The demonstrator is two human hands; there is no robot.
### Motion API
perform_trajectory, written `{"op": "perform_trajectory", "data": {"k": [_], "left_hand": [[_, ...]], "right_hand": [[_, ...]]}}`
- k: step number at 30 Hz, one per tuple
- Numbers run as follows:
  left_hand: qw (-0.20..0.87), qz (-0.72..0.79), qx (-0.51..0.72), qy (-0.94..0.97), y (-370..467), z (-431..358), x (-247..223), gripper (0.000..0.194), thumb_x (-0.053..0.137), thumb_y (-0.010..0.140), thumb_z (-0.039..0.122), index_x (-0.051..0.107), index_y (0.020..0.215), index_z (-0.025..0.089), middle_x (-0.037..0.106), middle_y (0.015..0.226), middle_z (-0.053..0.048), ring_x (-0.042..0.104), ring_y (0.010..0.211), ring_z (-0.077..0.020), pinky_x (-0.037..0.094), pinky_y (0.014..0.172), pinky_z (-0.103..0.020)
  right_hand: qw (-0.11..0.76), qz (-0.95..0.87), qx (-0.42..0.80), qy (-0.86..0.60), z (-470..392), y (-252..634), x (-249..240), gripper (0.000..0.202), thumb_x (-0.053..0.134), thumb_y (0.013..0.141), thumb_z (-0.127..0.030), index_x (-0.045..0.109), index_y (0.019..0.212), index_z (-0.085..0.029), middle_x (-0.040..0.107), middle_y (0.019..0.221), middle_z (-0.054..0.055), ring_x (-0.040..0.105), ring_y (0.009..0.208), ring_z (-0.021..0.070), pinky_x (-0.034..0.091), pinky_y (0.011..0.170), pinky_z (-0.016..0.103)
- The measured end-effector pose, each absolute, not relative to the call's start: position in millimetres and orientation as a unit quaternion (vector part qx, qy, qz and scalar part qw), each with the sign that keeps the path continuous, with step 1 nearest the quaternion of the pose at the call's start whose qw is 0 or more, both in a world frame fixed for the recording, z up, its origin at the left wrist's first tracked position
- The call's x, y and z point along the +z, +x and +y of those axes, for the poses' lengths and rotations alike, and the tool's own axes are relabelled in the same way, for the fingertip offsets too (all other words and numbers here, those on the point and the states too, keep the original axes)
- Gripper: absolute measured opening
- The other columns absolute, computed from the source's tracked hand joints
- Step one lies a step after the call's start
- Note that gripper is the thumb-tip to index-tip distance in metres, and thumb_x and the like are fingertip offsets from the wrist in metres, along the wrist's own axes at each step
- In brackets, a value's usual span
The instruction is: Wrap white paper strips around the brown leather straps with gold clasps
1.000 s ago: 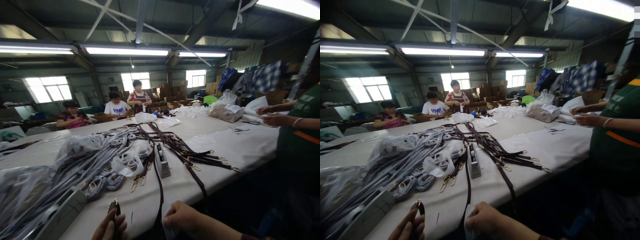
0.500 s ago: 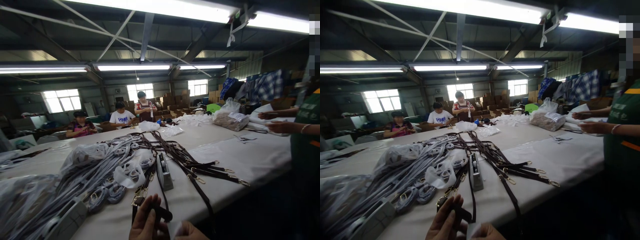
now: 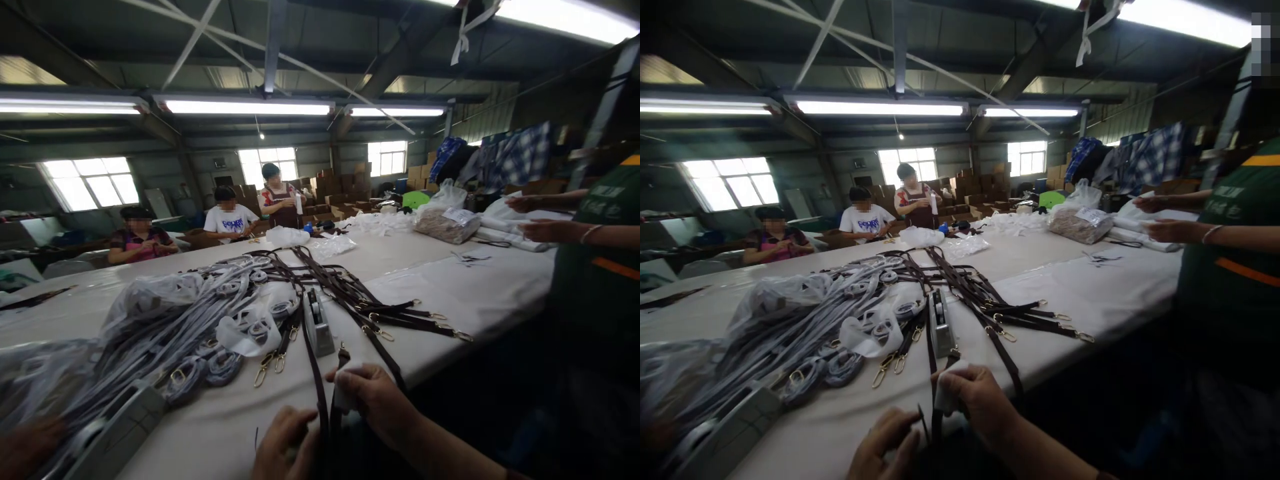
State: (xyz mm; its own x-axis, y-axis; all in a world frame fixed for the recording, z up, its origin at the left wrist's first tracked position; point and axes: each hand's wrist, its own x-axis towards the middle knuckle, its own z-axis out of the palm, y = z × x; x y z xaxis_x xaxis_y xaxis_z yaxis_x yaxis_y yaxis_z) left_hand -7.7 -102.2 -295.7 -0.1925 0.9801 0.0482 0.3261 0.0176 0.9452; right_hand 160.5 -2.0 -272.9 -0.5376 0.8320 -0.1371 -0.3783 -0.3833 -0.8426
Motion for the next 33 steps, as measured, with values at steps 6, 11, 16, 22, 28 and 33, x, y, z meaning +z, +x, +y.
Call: {"op": "perform_trajectory", "data": {"k": [6, 11, 16, 22, 28, 33], "left_hand": [[0.587, 0.453, 0.439, 0.509, 0, -78, -276, 0.036, 0.064, 0.086, 0.046, 0.066, 0.106, 0.016, 0.072, 0.085, -0.007, 0.067, 0.08, -0.0216, 0.055, 0.077, -0.033], [0.682, 0.445, 0.422, 0.399, 11, -72, -279, 0.027, 0.071, 0.083, 0.037, 0.06, 0.094, 0.015, 0.068, 0.075, -0.002, 0.061, 0.058, -0.0103, 0.05, 0.056, -0.021], [0.666, 0.472, 0.398, 0.417, 14, -74, -273, 0.027, 0.068, 0.085, 0.037, 0.057, 0.095, 0.014, 0.071, 0.078, -0.005, 0.058, 0.051, -0.008, 0.045, 0.048, -0.017], [0.673, 0.434, 0.425, 0.423, 18, -71, -272, 0.038, 0.051, 0.094, 0.049, 0.057, 0.11, 0.015, 0.066, 0.075, -0.003, 0.054, 0.047, -0.0078, 0.041, 0.044, -0.018], [0.678, 0.414, 0.467, 0.389, 21, -63, -275, 0.029, 0.061, 0.09, 0.042, 0.061, 0.103, 0.016, 0.053, 0.065, 0.004, 0.039, 0.044, -0.0037, 0.03, 0.042, -0.015], [0.697, 0.428, 0.408, 0.405, 22, -72, -292, 0.03, 0.062, 0.089, 0.044, 0.062, 0.097, 0.014, 0.051, 0.06, 0.004, 0.036, 0.042, -0.0032, 0.027, 0.04, -0.015]], "right_hand": [[0.387, -0.403, 0.78, -0.281, 2, 163, -262, 0.039, 0.083, 0.069, -0.04, 0.076, 0.091, -0.007, 0.066, 0.063, 0.003, 0.053, 0.051, 0.0092, 0.038, 0.05, 0.023], [0.408, -0.4, 0.773, -0.276, 14, 174, -264, 0.037, 0.08, 0.074, -0.037, 0.077, 0.095, -0.007, 0.068, 0.069, 0.005, 0.053, 0.055, 0.008, 0.039, 0.05, 0.021], [0.406, -0.404, 0.771, -0.28, 23, 181, -268, 0.037, 0.078, 0.076, -0.037, 0.076, 0.099, -0.008, 0.072, 0.078, 0.008, 0.058, 0.063, 0.0105, 0.041, 0.053, 0.021], [0.377, -0.454, 0.772, -0.235, 23, 184, -270, 0.025, 0.083, 0.07, -0.029, 0.078, 0.088, -0.013, 0.074, 0.098, 0.008, 0.066, 0.078, 0.015, 0.05, 0.074, 0.027], [0.378, -0.345, 0.832, -0.212, 27, 194, -292, 0.015, 0.083, 0.07, -0.028, 0.073, 0.073, -0.017, 0.074, 0.1, 0.006, 0.069, 0.087, 0.0194, 0.053, 0.072, 0.029], [0.425, -0.287, 0.84, -0.18, 47, 205, -293, 0.015, 0.08, 0.075, -0.031, 0.072, 0.08, -0.019, 0.065, 0.129, 0.005, 0.068, 0.103, 0.0221, 0.056, 0.075, 0.03]]}}
